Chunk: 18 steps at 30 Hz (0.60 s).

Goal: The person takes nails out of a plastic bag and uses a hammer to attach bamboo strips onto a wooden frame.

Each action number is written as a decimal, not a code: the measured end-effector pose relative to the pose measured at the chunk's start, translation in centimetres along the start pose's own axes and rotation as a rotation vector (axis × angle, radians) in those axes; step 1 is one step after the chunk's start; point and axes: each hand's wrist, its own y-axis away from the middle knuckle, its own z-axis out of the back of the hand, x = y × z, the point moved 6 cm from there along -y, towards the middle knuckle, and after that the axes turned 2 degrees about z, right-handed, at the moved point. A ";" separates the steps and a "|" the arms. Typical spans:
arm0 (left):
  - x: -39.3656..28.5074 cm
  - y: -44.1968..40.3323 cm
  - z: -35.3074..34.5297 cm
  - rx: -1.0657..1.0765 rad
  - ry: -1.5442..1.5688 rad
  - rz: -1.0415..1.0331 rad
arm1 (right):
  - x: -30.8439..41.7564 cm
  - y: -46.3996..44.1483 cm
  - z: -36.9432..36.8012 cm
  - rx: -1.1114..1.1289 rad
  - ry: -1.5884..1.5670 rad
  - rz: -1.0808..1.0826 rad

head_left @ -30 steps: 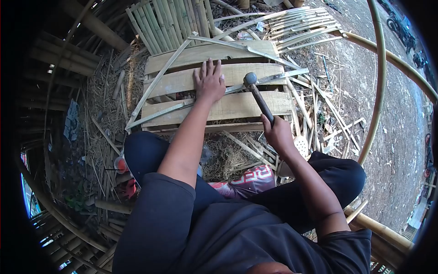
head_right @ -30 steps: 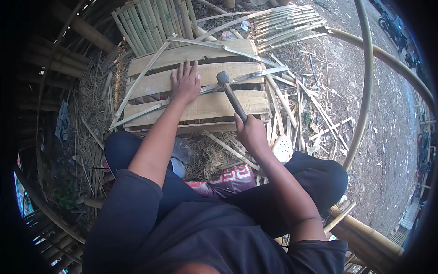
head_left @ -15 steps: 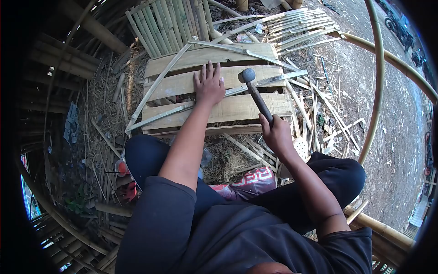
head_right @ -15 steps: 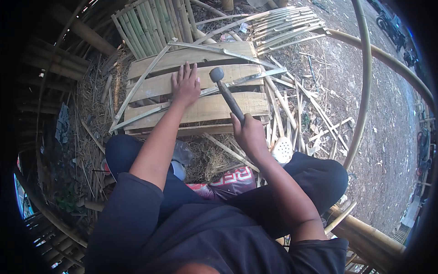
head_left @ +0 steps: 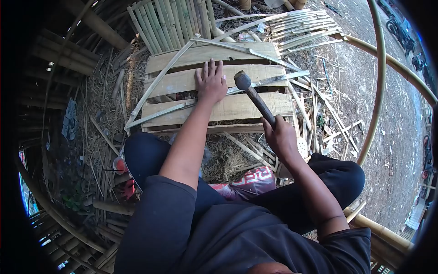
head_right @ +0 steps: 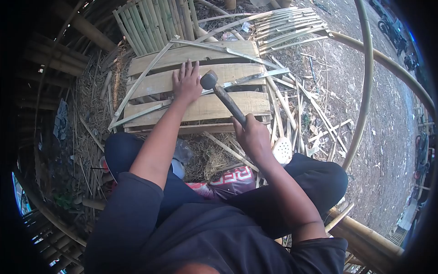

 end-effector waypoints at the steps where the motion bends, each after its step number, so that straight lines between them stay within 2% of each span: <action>1: 0.0 0.0 0.1 0.002 -0.001 -0.003 | 0.4 0.1 0.4 -0.006 -0.004 0.030; 4: 0.2 -0.3 -0.1 -0.014 0.009 -0.017 | 0.2 0.2 0.1 0.000 0.064 0.054; 7: 0.1 0.0 -0.4 -0.067 0.019 -0.019 | -1.9 -0.2 -1.6 0.076 0.187 -0.044; 10: 0.4 -0.7 -0.6 -0.128 -0.016 -0.062 | -0.6 0.2 -1.4 0.074 0.159 0.045; 11: 0.5 -0.3 -0.4 -0.135 -0.031 -0.074 | 0.2 0.5 -1.2 0.042 0.151 0.133; 14: 0.5 -0.5 -0.8 -0.078 -0.062 -0.065 | 1.7 1.2 -0.8 0.039 0.187 0.223; 18: 0.9 -0.4 -1.5 -0.220 -0.022 -0.111 | -1.3 0.4 -2.6 0.067 0.222 0.043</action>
